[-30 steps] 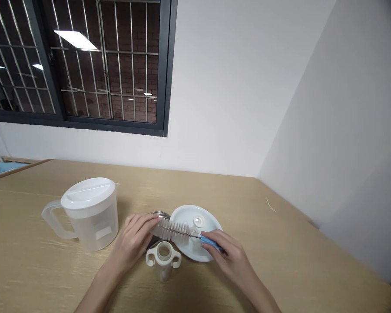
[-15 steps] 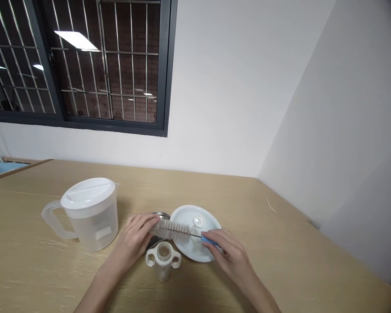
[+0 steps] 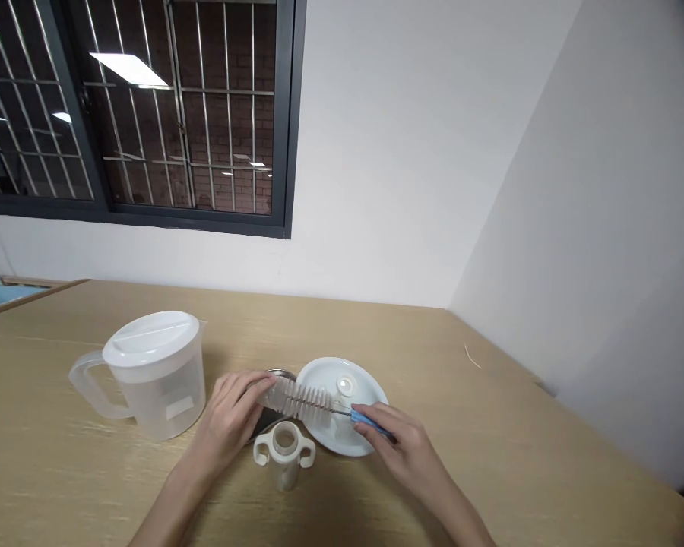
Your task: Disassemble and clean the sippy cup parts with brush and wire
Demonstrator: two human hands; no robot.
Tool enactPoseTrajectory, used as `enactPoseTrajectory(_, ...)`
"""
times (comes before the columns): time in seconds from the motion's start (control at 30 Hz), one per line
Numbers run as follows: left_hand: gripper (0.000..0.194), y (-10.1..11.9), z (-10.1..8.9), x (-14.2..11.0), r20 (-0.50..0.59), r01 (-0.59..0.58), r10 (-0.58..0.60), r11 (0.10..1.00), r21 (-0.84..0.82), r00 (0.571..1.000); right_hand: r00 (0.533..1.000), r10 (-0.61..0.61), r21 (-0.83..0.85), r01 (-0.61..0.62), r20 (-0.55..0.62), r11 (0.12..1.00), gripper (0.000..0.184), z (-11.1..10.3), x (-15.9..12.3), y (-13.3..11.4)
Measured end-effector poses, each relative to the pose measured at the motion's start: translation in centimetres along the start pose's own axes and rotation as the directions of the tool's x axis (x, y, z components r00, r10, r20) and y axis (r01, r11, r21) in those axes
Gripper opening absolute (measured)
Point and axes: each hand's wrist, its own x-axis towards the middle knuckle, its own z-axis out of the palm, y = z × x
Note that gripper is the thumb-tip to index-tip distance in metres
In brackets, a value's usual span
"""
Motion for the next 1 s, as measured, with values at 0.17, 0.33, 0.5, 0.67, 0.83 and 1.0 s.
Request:
enactPoseTrajectory(0.17, 0.038, 0.8, 0.5, -0.2, 0.028, -0.021, 0.023, 0.998, -0.055, 0.999, 1.0, 0.005, -0.004, -0.005, 0.011, 1.0, 0.021, 0.5, -0.3, 0.2)
enactPoseTrajectory(0.33, 0.037, 0.5, 0.2, 0.0, 0.053, 0.004, -0.002, 0.999, -0.041, 0.999, 0.997, -0.075, -0.047, 0.073, -0.028, 0.996, 0.018, 0.9, -0.2, 0.3)
enactPoseTrajectory(0.5, 0.039, -0.6, 0.3, -0.2, 0.09, 0.008, -0.006, 1.0, -0.026, 0.996, 0.991, -0.119, -0.074, 0.114, -0.061, 0.991, 0.019, 0.6, 0.2, 0.5)
enactPoseTrajectory(0.67, 0.043, -1.1, 0.6, -0.5, 0.13, 0.035, -0.033, 0.999, -0.009, 0.991, 0.99, -0.122, -0.084, 0.116, -0.067, 0.99, 0.022, 0.2, 0.1, 1.1)
enactPoseTrajectory(0.83, 0.044, -1.3, 0.3, -0.5, 0.206, 0.109, -0.108, 0.994, 0.007, 0.973, 0.996, -0.08, -0.083, 0.077, -0.038, 0.994, 0.022, 0.2, 0.0, 1.5)
enactPoseTrajectory(1.0, 0.041, -2.1, 0.3, -0.8, 0.226, 0.186, -0.188, 0.982, 0.031, 0.956, 0.998, -0.053, -0.086, 0.051, -0.022, 0.995, 0.02, 0.0, -0.1, 1.9)
